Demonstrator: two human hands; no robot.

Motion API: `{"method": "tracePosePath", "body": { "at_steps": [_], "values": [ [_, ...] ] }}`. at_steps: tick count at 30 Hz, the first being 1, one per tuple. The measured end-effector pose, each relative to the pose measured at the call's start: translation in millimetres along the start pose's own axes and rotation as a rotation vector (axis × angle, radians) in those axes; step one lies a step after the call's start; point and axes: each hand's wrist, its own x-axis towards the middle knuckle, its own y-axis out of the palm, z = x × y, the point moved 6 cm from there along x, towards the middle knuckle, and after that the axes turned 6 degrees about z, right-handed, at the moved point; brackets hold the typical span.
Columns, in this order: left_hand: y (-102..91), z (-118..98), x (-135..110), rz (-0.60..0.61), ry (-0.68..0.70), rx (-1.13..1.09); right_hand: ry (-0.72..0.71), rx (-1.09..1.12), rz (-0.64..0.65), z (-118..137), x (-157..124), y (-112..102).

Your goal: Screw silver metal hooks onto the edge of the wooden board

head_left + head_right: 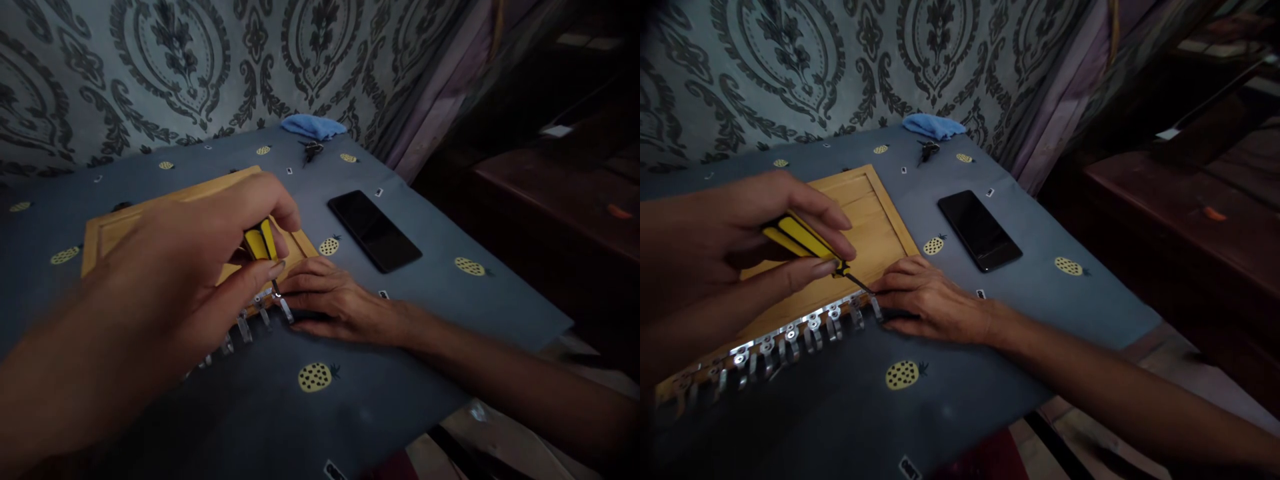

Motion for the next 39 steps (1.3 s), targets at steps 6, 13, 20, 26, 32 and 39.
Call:
{"method": "tracePosePath", "body": {
  "at_steps": [6,13,20,26,32,39],
  "values": [
    [4.7,3,3,-0.037,0.120,0.130,-0.001,0.015,-0.007,-1,-1,0],
    [6.5,2,6,-0.044,0.104,0.156,-0.005,-0.012,-0.006,-2,-2,1],
    [7.9,2,7,-0.113,0.115,0.199,0.007,-0.007,0.015,-1,-1,0],
    [1.7,0,-1,-0.187,0.097,0.280,0.010,-0.017,0.007,-1,-1,0],
    [3.5,0,-2,-0.118,0.088,0.322,0.004,-0.011,0.014,-1,0,0],
    [10.0,1,1,-0.083,0.112,0.270,0.010,-0.007,0.025,0,0,-1]
  ]
}}
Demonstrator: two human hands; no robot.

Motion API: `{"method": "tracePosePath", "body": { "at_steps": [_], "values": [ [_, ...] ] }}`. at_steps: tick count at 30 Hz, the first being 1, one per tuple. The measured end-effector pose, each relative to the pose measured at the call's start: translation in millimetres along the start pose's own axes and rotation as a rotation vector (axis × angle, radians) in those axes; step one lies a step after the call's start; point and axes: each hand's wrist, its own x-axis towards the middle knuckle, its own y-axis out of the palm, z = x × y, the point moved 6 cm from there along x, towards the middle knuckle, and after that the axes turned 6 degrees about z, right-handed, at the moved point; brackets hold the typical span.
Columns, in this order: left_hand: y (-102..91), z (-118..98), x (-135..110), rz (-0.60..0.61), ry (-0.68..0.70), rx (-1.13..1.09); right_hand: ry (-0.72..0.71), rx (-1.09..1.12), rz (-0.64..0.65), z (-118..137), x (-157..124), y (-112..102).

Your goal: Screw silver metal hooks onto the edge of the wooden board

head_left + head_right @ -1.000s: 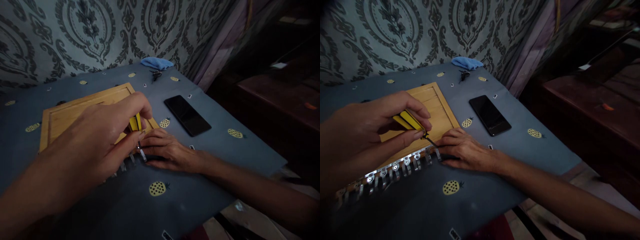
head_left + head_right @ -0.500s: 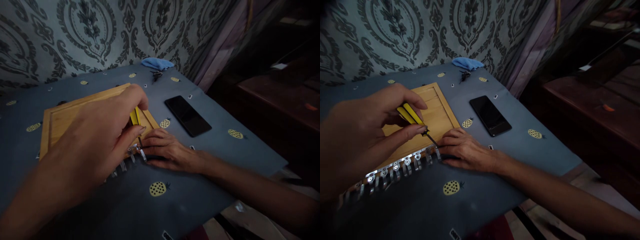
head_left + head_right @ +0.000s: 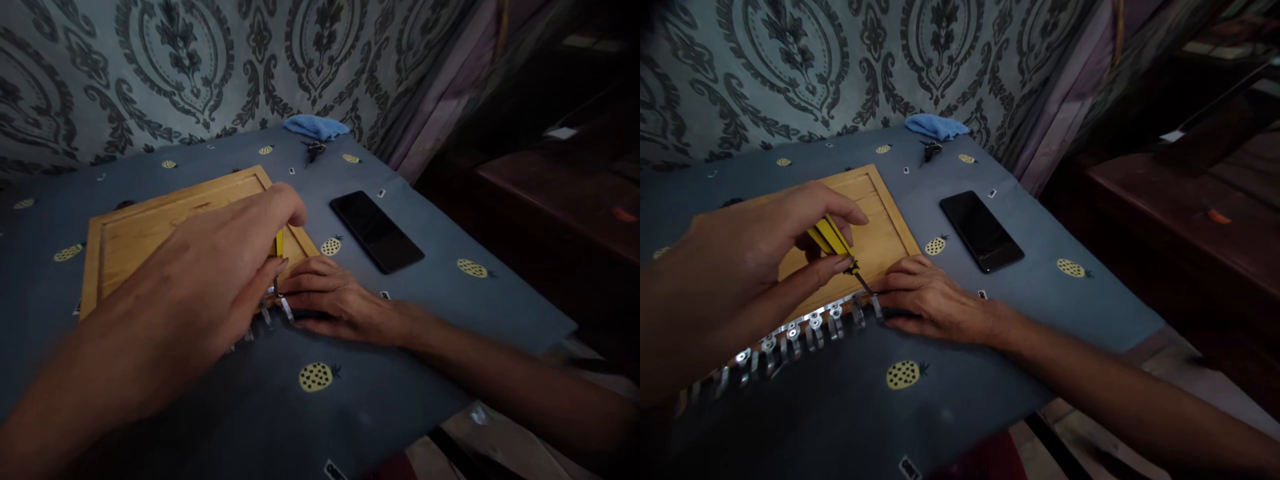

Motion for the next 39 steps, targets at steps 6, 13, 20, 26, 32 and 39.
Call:
{"method": "tracePosePath", "body": {
  "at_steps": [6,13,20,26,32,39],
  "values": [
    [-4.5,-2,-2,0.007,-0.039,0.046,-0.009,0.003,-0.012,-1,0,1],
    [-3.4,-7,0,0.006,0.010,-0.018,-0.011,0.016,-0.023,-1,0,1],
    [-0.8,-10,2,0.004,0.033,-0.053,-0.006,0.042,-0.012,-1,1,0],
    [3.6,-10,5,-0.008,-0.011,-0.082,-0.009,0.055,-0.002,-3,2,3],
    [7.5,-8,4,-0.046,-0.061,-0.091,-0.021,0.084,-0.042,-5,1,2],
    [6.7,-15,-7,-0.027,-0.091,-0.158,0.001,0.119,-0.025,-3,3,2]
  ]
}}
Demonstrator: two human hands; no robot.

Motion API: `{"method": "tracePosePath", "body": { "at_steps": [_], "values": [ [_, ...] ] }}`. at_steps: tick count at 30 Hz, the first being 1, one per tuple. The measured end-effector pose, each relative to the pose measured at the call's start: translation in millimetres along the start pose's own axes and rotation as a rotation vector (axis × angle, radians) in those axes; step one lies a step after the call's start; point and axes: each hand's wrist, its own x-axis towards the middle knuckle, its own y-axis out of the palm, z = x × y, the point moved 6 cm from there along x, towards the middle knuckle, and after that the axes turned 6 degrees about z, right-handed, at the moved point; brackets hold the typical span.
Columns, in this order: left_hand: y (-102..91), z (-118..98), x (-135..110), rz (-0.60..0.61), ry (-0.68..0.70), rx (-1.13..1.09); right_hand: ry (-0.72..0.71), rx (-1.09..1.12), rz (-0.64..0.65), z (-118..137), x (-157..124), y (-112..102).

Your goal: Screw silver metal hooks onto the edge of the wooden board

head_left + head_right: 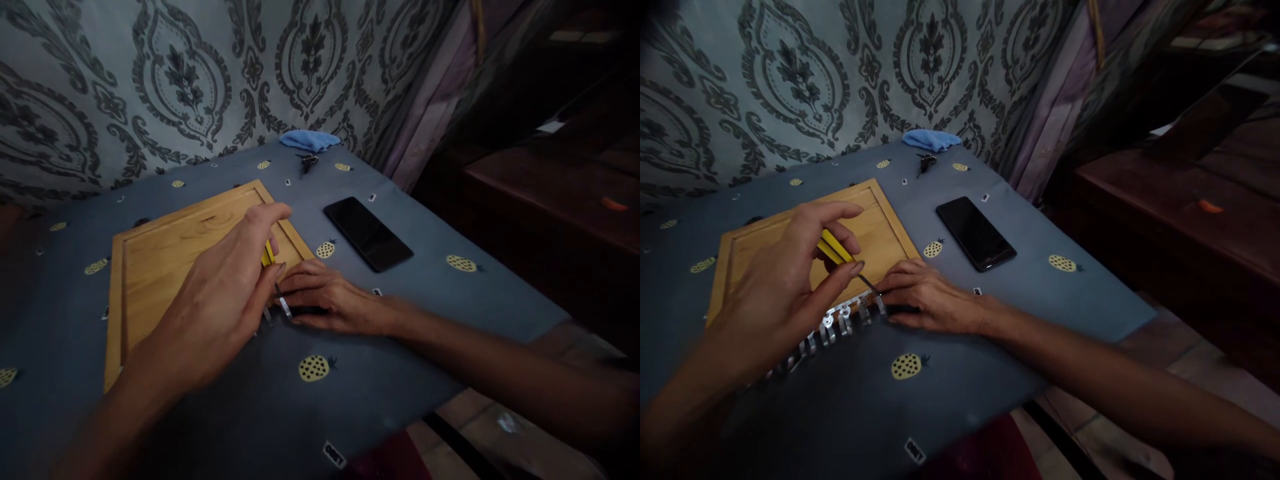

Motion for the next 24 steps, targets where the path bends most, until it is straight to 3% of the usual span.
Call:
{"method": "tracePosePath", "body": {
  "at_steps": [4,9,24],
  "values": [
    [-0.1,1,-2,0.069,-0.024,-0.009,0.017,0.005,0.019,1,0,0],
    [-7.2,11,-5,-0.023,0.000,0.004,-0.023,-0.017,0.013,2,1,-2],
    [-3.0,11,-4,-0.012,0.017,-0.021,-0.024,-0.022,-0.018,0,-1,-1]
  ]
}}
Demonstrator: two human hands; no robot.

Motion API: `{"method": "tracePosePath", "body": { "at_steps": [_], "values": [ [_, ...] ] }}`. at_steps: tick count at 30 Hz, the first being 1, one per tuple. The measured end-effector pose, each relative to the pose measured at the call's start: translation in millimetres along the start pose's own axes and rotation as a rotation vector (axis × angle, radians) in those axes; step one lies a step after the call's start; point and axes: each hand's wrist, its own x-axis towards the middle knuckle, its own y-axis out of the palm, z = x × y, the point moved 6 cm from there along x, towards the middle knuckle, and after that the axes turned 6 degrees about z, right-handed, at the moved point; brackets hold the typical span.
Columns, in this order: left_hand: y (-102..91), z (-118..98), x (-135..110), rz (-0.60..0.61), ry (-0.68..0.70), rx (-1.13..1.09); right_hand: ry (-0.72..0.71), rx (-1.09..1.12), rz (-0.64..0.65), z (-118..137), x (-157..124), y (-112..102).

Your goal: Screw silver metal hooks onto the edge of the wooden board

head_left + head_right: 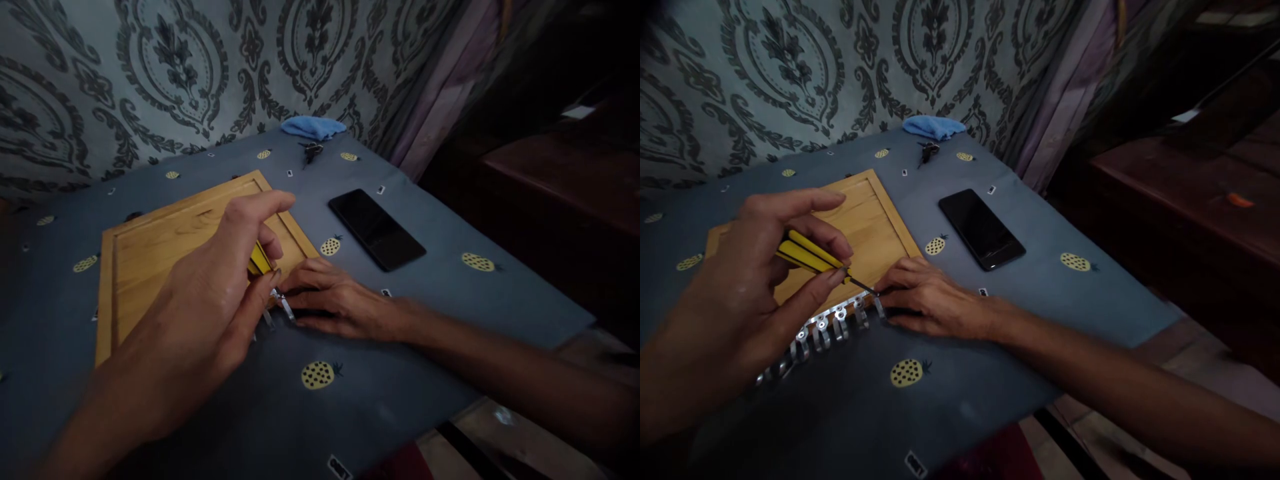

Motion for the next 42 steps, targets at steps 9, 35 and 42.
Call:
{"method": "tracePosePath", "body": {
  "at_steps": [9,35,42],
  "values": [
    [3.2,-3,1,0.042,-0.006,0.015,-0.001,-0.002,0.001,0,0,0],
    [-10.9,8,-3,-0.092,-0.042,0.057,-0.005,-0.004,-0.002,1,0,0],
    [-3.6,7,-2,-0.037,0.001,0.044,-0.005,-0.003,-0.003,0,0,0]
  ]
}}
